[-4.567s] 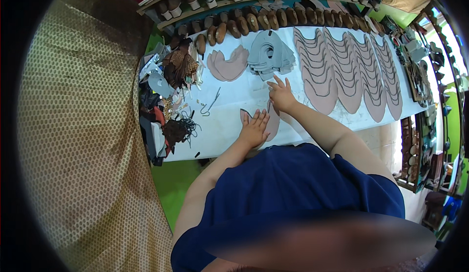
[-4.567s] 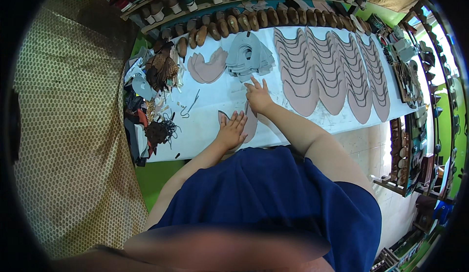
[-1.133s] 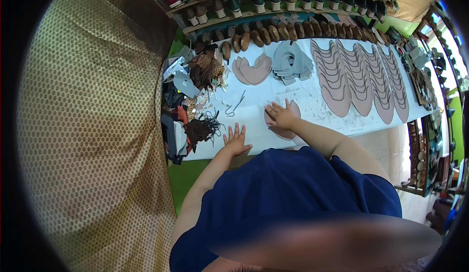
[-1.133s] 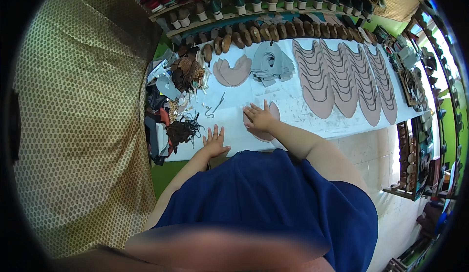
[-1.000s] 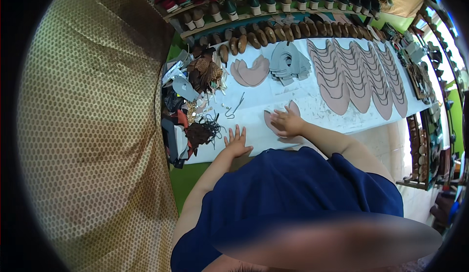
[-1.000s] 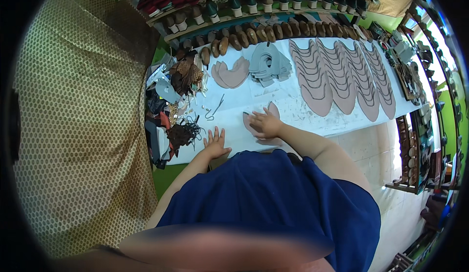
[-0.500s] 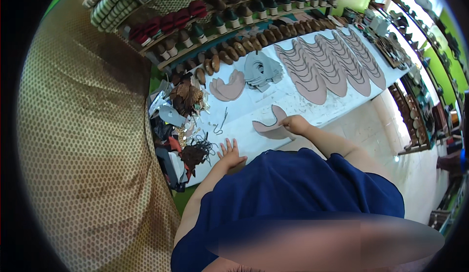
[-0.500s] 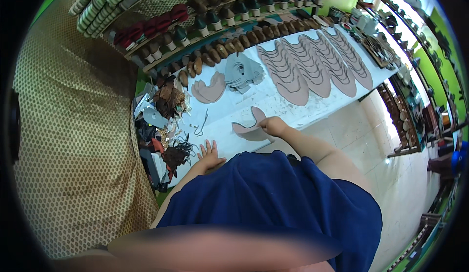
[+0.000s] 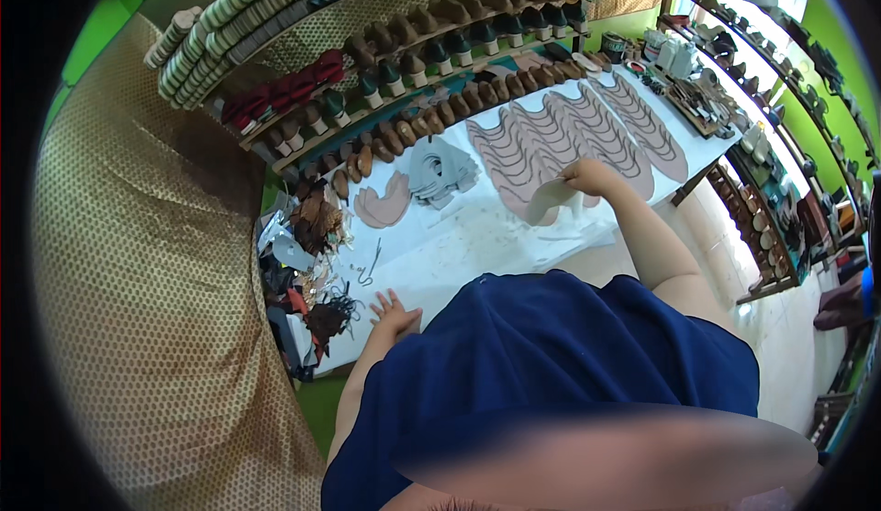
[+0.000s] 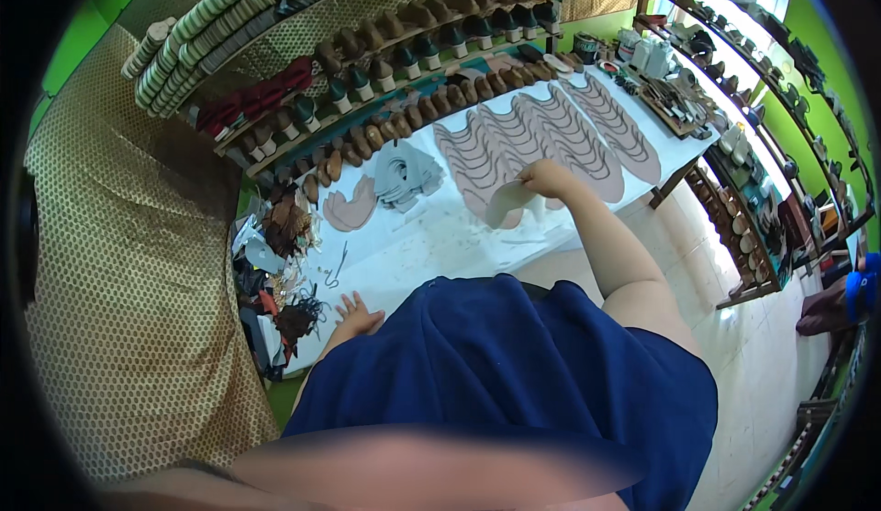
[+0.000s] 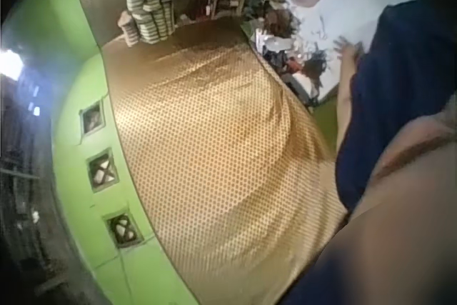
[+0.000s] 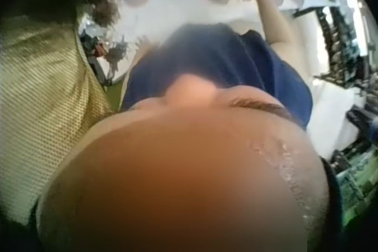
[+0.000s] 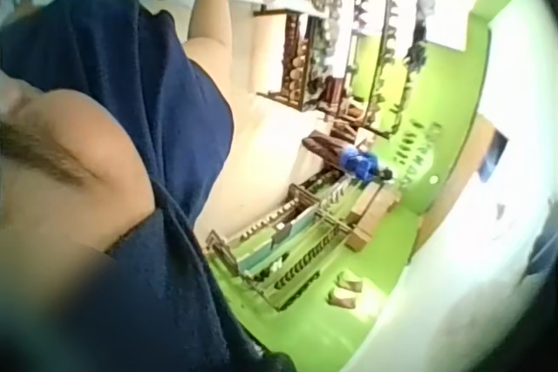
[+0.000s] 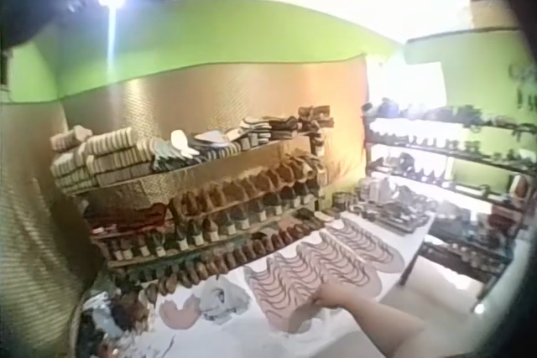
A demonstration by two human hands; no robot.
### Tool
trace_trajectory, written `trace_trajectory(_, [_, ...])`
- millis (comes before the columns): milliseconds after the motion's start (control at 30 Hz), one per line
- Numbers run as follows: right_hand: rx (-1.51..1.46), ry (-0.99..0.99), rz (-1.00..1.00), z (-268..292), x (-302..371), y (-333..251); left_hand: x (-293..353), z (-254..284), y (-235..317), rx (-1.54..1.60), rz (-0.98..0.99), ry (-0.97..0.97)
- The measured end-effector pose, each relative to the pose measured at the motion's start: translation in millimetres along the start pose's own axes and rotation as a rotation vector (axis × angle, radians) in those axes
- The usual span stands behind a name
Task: Manually stitching and preparing shoe upper components at a workbench.
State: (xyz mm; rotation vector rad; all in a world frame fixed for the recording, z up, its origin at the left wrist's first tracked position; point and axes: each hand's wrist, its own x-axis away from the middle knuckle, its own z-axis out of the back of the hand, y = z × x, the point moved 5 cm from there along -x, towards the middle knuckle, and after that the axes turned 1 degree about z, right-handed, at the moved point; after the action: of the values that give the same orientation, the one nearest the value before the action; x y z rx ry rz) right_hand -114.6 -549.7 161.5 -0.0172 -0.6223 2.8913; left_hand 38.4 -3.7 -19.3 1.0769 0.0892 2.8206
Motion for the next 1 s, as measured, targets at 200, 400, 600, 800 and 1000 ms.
trace_trajectory(200, [0.047, 0.137, -0.093, 52.9, -18.4, 102.5, 15.6, -24.6, 79.3, 0.057, 0.063, -0.021])
trace_trajectory(400, [0.044, 0.279, 0.059, 10.6, -19.2, 149.2, 45.1, -37.4, 135.6, 0.047, 0.088, 0.037])
trace_trajectory(600, [0.127, 0.061, 0.139, -101.3, 31.5, 179.6, 38.3, -55.4, 133.6, 0.101, 0.140, 0.030])
trace_trajectory(800, [0.161, 0.084, 0.445, -123.6, 64.7, 181.4, 45.3, -54.2, 142.9, 0.107, 0.174, 0.039])
trace_trajectory(1000, [0.094, -0.071, 0.410, -116.2, 64.8, 177.4, 52.5, -51.9, 145.7, 0.105, 0.181, 0.009])
